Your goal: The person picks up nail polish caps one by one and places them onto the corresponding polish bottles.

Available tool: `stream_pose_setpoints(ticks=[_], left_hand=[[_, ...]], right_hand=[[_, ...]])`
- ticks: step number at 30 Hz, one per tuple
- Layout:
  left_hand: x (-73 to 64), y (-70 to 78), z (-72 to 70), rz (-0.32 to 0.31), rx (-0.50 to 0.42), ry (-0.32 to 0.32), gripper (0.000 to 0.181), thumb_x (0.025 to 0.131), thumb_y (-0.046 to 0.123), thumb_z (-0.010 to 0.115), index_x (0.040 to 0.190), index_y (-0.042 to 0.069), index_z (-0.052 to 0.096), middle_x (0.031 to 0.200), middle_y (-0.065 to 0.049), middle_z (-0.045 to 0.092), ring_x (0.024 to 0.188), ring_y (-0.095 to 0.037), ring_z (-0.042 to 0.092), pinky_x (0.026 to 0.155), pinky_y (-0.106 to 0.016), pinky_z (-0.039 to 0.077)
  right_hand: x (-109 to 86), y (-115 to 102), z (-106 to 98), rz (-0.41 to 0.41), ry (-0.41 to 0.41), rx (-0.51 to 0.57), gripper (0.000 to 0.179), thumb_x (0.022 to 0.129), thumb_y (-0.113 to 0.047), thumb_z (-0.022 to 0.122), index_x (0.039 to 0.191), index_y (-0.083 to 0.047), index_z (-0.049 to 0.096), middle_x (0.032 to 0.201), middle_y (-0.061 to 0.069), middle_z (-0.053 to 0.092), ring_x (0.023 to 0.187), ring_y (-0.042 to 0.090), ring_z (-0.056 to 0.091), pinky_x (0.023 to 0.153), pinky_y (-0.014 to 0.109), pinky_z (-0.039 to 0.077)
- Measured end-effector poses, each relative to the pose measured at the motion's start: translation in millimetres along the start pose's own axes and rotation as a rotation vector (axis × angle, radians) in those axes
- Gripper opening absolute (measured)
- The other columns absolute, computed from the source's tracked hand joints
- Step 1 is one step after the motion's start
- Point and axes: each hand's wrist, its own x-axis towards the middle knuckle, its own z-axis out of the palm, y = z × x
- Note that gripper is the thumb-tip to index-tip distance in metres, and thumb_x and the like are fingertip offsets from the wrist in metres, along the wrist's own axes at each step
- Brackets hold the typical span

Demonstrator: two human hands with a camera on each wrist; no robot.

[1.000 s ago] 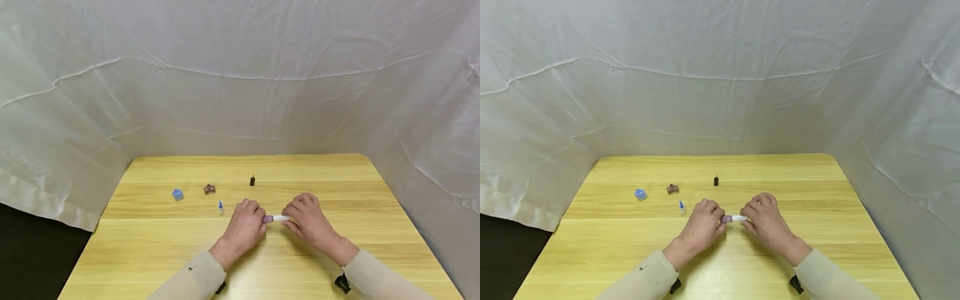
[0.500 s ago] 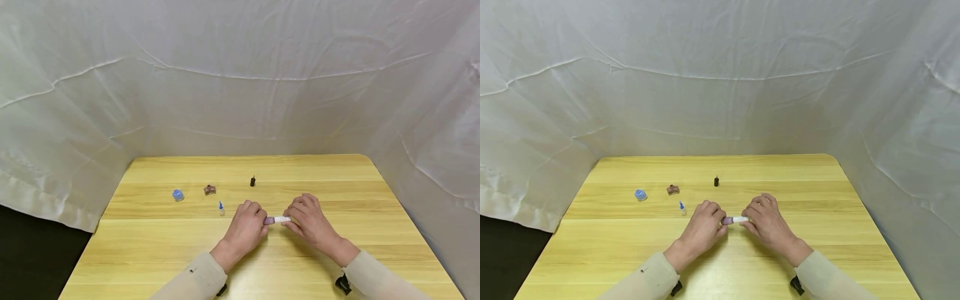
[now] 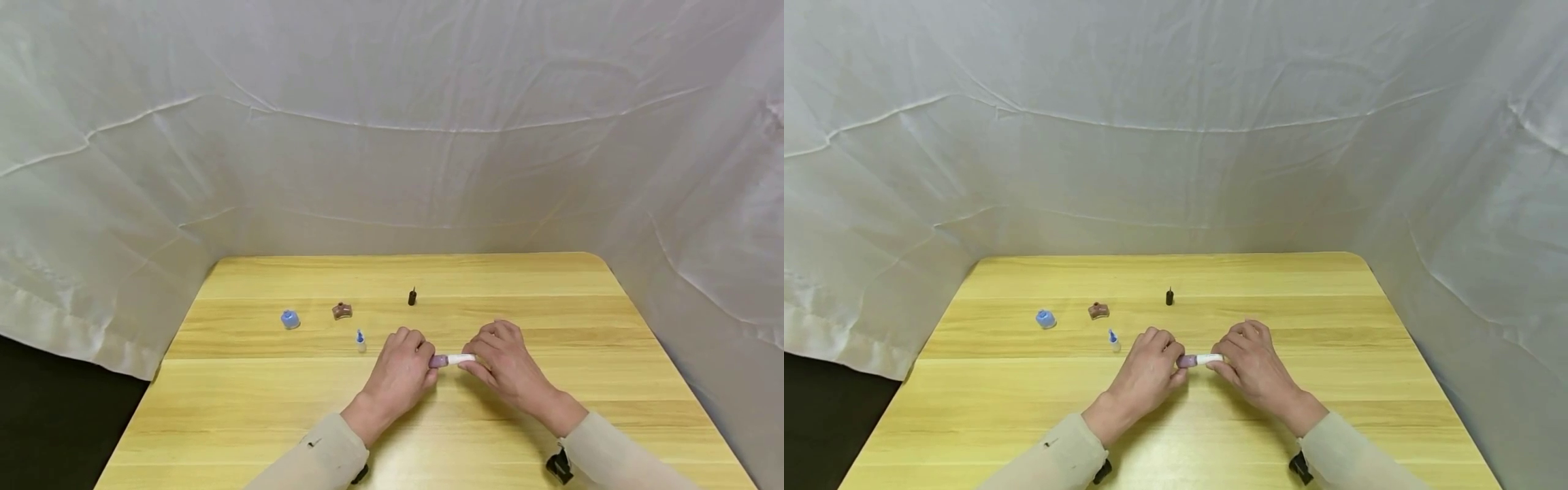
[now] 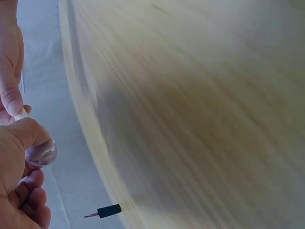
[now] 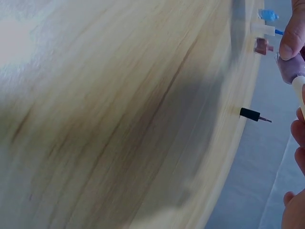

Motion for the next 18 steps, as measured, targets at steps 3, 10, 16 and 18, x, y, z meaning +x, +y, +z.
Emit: stream_pose_setpoints(ticks=[3, 10, 16, 18], left_hand=[[-0.7, -1.1, -0.1, -0.004, -0.008, -0.006, 0.018, 0.094, 0.034, 0.077, 0.093, 0.017, 0.071, 0.097, 0.004, 0.065, 0.091, -0.017, 0.052, 0.079, -0.030, 0.044], [-0.4, -1.8, -1.7, 0.007, 0.014, -0.027, 0.019, 0.094, 0.035, 0.076, 0.093, 0.017, 0.070, 0.095, 0.004, 0.063, 0.089, -0.017, 0.051, 0.078, -0.030, 0.044], [2.1, -1.1, -4.4, 0.030, 0.085, -0.062, 0.021, 0.094, 0.037, 0.076, 0.091, 0.017, 0.072, 0.090, 0.005, 0.061, 0.086, -0.016, 0.051, 0.077, -0.029, 0.044], [3.2, -1.1, -5.3, 0.032, 0.102, -0.063, 0.021, 0.093, 0.037, 0.077, 0.090, 0.017, 0.072, 0.089, 0.005, 0.061, 0.086, -0.016, 0.051, 0.076, -0.028, 0.043]], right_hand=[[-0.4, -1.3, 1.5, 0.013, 0.017, 0.021, 0.024, 0.094, -0.040, 0.077, 0.095, -0.016, 0.072, 0.096, -0.005, 0.072, 0.102, 0.024, 0.058, 0.102, 0.059, 0.038], [0.1, -1.7, 4.1, 0.006, 0.038, 0.051, 0.021, 0.084, -0.028, 0.086, 0.094, -0.016, 0.071, 0.094, -0.006, 0.071, 0.100, 0.022, 0.056, 0.099, 0.055, 0.038], [0.0, -1.9, 6.1, 0.001, -0.002, 0.036, 0.019, 0.093, -0.034, 0.078, 0.093, -0.018, 0.069, 0.094, -0.006, 0.071, 0.102, 0.022, 0.057, 0.102, 0.058, 0.038], [-0.2, -1.8, 6.4, 0.002, -0.015, 0.028, 0.018, 0.094, -0.034, 0.077, 0.093, -0.018, 0.069, 0.094, -0.006, 0.071, 0.102, 0.022, 0.057, 0.103, 0.059, 0.038]])
